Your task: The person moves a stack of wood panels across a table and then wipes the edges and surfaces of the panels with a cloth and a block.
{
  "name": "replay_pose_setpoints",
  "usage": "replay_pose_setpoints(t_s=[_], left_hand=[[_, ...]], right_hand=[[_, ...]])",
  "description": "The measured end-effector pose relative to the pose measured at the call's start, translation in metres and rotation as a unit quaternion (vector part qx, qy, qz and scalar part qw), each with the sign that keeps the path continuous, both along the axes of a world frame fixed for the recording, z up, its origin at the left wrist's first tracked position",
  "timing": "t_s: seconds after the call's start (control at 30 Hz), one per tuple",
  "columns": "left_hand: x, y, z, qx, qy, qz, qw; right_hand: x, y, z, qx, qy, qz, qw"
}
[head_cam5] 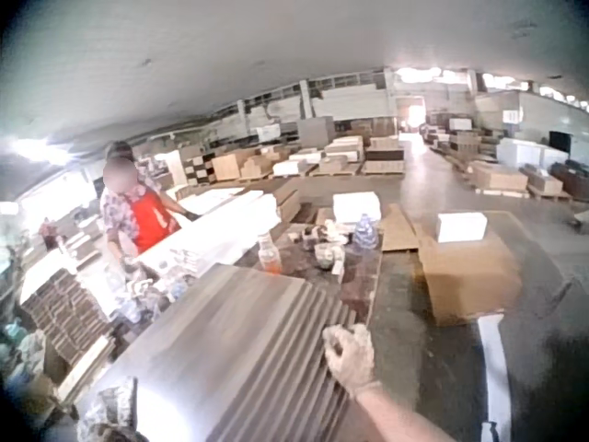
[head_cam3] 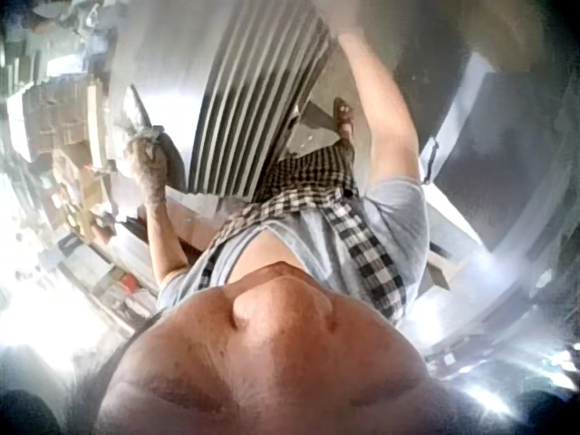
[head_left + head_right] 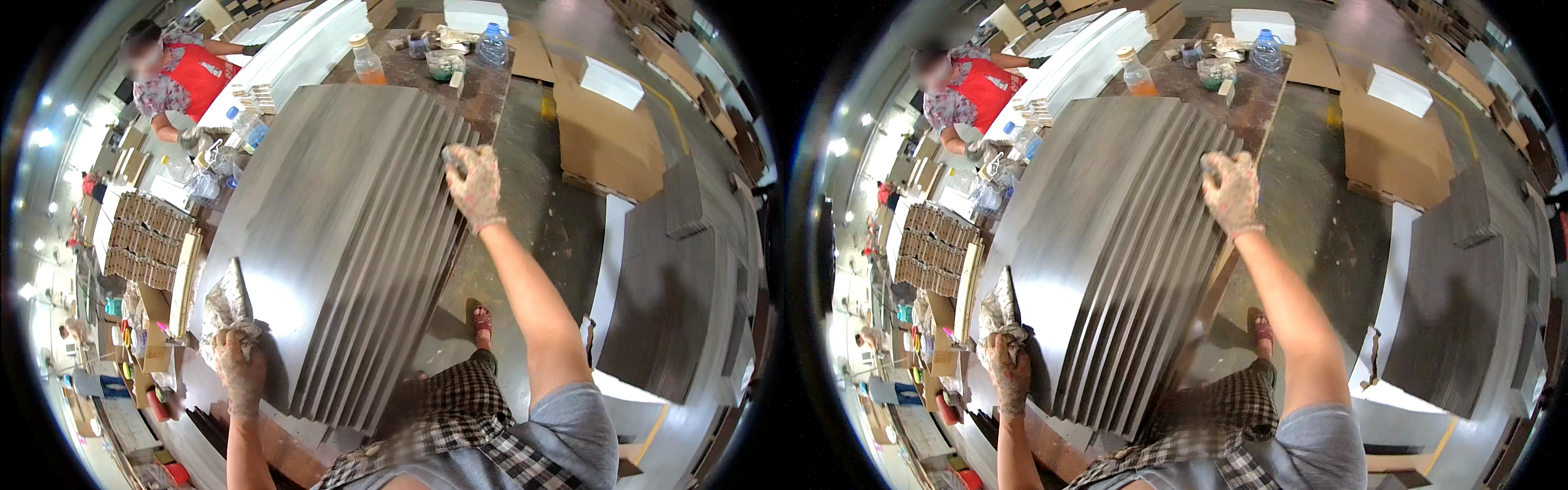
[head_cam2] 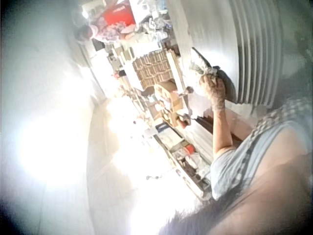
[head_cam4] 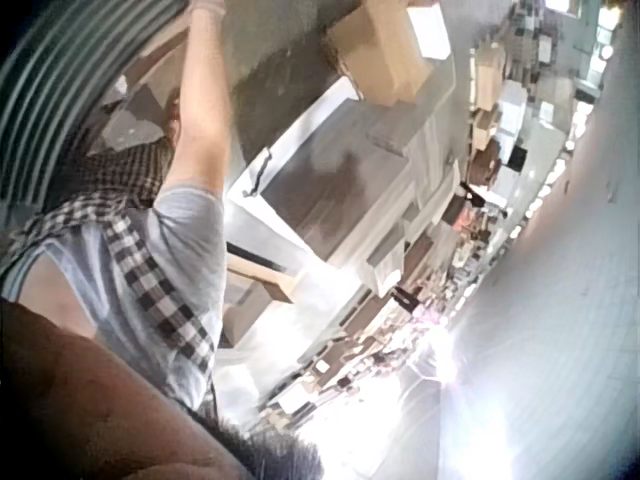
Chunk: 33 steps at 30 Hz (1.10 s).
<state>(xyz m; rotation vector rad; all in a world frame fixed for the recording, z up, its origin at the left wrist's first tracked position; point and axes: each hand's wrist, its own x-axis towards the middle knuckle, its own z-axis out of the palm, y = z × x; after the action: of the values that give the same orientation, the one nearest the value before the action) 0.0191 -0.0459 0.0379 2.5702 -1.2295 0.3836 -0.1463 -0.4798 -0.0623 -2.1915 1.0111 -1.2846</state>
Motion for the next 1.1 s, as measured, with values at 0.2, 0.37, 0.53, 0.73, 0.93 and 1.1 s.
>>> replay_pose_setpoints(t_s=[0.2, 0.37, 0.53, 0.73, 0.93, 1.1], left_hand=[[-0.003, 0.012, -0.023, -0.039, 0.032, 0.103, 0.993], [-0.002, 0.043, -0.045, -0.009, -0.049, 0.164, 0.985], [0.009, 0.04, -0.052, 0.002, -0.027, 0.179, 0.983], [0.0, 0.049, -0.053, 0.033, -0.053, 0.189, 0.98], [-0.01, 0.021, -0.032, -0.017, -0.03, 0.189, 0.981], [-0.014, -0.001, -0.02, -0.042, -0.006, 0.187, 0.981]], right_hand=[[0.023, -0.129, -0.008, -0.014, -0.005, -0.016, 1.0], [0.017, -0.075, -0.003, -0.038, -0.021, 0.153, 0.987], [0.026, -0.163, 0.002, 0.015, -0.011, 0.09, 0.996], [-0.006, -0.119, -0.026, 0.023, -0.043, 0.162, 0.986], [-0.004, -0.137, -0.025, 0.076, -0.053, 0.115, 0.989], [-0.021, -0.143, -0.055, 0.064, 0.007, 0.073, 0.995]])
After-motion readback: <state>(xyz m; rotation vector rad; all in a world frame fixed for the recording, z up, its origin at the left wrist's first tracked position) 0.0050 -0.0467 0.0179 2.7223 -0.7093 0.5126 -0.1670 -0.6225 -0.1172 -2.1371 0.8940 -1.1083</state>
